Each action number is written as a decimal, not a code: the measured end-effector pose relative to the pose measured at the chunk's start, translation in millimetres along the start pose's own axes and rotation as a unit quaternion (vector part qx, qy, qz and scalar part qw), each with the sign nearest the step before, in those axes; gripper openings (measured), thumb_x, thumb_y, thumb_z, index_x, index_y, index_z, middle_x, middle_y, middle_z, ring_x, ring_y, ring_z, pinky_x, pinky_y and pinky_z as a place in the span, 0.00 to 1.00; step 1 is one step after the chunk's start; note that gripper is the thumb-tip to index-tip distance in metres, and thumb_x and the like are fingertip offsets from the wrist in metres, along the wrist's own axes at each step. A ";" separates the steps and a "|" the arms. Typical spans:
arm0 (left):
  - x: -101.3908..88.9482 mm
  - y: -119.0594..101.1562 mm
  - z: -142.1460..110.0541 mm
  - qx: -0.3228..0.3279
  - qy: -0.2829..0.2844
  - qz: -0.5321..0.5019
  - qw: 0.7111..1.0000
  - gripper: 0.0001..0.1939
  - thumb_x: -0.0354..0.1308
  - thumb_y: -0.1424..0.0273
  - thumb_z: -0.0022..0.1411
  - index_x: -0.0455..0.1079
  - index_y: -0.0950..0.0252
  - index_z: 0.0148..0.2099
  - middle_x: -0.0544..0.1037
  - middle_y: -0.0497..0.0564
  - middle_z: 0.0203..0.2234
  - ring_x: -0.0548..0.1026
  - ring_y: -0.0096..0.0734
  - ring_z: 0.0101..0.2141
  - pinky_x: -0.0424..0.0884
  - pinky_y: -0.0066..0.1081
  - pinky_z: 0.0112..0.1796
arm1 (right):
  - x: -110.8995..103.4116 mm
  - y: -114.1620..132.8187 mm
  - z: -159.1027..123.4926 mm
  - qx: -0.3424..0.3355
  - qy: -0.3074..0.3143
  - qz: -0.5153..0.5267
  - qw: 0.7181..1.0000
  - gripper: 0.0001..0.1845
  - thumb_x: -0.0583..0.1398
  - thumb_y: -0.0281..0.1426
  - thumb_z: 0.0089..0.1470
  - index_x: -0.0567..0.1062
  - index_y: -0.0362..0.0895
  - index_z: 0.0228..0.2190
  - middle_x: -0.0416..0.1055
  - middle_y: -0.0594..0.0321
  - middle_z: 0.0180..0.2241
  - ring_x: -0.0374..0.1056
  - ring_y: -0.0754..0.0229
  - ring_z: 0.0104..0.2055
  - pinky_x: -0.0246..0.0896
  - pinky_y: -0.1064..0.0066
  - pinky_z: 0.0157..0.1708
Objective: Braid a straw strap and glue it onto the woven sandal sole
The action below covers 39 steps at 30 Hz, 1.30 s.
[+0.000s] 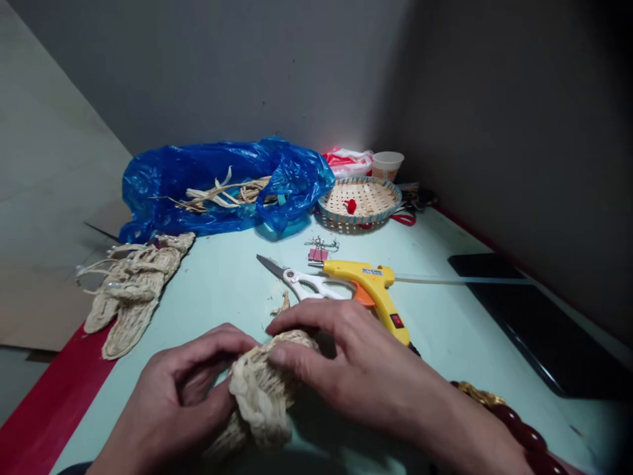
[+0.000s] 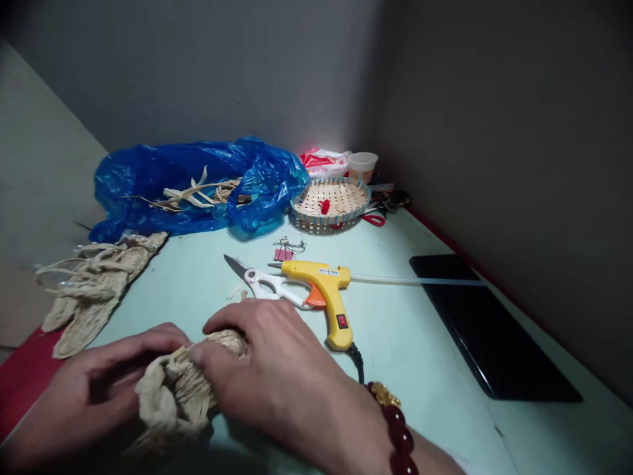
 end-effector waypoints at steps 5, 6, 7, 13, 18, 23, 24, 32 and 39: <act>7.1 8.8 1.7 -0.042 0.017 -0.087 0.995 0.02 0.66 0.69 0.41 0.79 0.57 0.24 0.78 0.42 0.23 0.77 0.28 0.28 0.71 0.17 0.28 | 14.6 -3.7 -1.7 0.037 0.041 0.010 0.998 0.11 0.58 0.38 0.56 0.81 0.51 0.34 0.78 0.63 0.32 0.69 0.55 0.41 0.57 0.69 0.34; 8.0 10.9 2.4 -0.051 0.018 -0.087 0.995 0.04 0.66 0.69 0.41 0.78 0.58 0.25 0.78 0.42 0.23 0.78 0.28 0.29 0.71 0.18 0.30 | 15.1 -5.1 -0.5 0.043 0.036 0.008 0.998 0.11 0.58 0.37 0.56 0.81 0.50 0.33 0.77 0.63 0.31 0.69 0.55 0.39 0.57 0.69 0.34; 8.2 12.4 3.3 -0.058 0.017 -0.087 0.994 0.05 0.66 0.70 0.41 0.78 0.58 0.27 0.79 0.42 0.24 0.78 0.28 0.30 0.71 0.18 0.31 | 15.3 -6.3 1.1 0.047 0.033 0.010 0.998 0.11 0.58 0.36 0.55 0.81 0.49 0.32 0.77 0.63 0.30 0.69 0.57 0.37 0.56 0.69 0.34; 13.0 7.4 6.9 -0.028 0.044 -0.108 0.993 0.15 0.68 0.74 0.41 0.68 0.58 0.33 0.75 0.39 0.25 0.74 0.25 0.29 0.70 0.19 0.31 | 17.6 -8.7 7.9 0.007 0.068 0.100 0.993 0.09 0.61 0.35 0.53 0.80 0.44 0.31 0.72 0.67 0.26 0.63 0.64 0.29 0.55 0.73 0.30; 14.7 -2.4 -1.2 0.028 0.046 -0.108 0.993 0.12 0.68 0.67 0.47 0.68 0.59 0.32 0.70 0.40 0.26 0.70 0.24 0.30 0.69 0.18 0.31 | 18.2 -12.9 10.5 0.013 0.121 0.216 0.969 0.11 0.66 0.35 0.50 0.80 0.40 0.33 0.70 0.68 0.27 0.62 0.66 0.30 0.56 0.76 0.31; 23.4 -1.1 -4.4 0.043 0.118 -0.105 0.987 0.11 0.65 0.65 0.54 0.66 0.59 0.36 0.69 0.41 0.28 0.69 0.25 0.31 0.68 0.21 0.33 | 18.7 -11.9 10.9 0.027 0.127 0.218 0.967 0.10 0.67 0.34 0.48 0.81 0.39 0.31 0.70 0.67 0.26 0.61 0.66 0.29 0.56 0.77 0.29; 24.8 0.5 -4.3 0.042 0.128 -0.115 0.984 0.11 0.65 0.67 0.55 0.65 0.59 0.36 0.68 0.40 0.28 0.69 0.25 0.31 0.67 0.21 0.33 | 19.0 -10.2 10.5 0.024 0.121 0.208 0.970 0.10 0.67 0.33 0.48 0.80 0.39 0.31 0.69 0.67 0.25 0.60 0.66 0.28 0.55 0.77 0.29; 8.4 13.3 0.1 0.040 0.091 -0.174 0.980 0.09 0.60 0.77 0.53 0.64 0.61 0.34 0.66 0.39 0.24 0.68 0.24 0.27 0.65 0.24 0.29 | 40.5 8.1 21.4 0.061 0.137 0.144 0.978 0.06 0.62 0.30 0.45 0.78 0.40 0.27 0.65 0.69 0.20 0.55 0.68 0.23 0.51 0.77 0.24; -34.8 35.1 -2.9 -0.018 0.048 -0.219 0.974 0.08 0.62 0.73 0.48 0.66 0.61 0.32 0.66 0.39 0.23 0.71 0.27 0.27 0.66 0.26 0.31 | 79.3 38.7 49.0 0.101 0.176 0.146 0.968 0.10 0.70 0.31 0.36 0.78 0.39 0.24 0.61 0.72 0.18 0.53 0.69 0.23 0.51 0.78 0.25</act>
Point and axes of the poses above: each hand's wrist, its own z-axis towards the middle knuckle, its own x-axis out of the palm, y = z × x, the point moved 9 cm from there along z, towards the middle knuckle
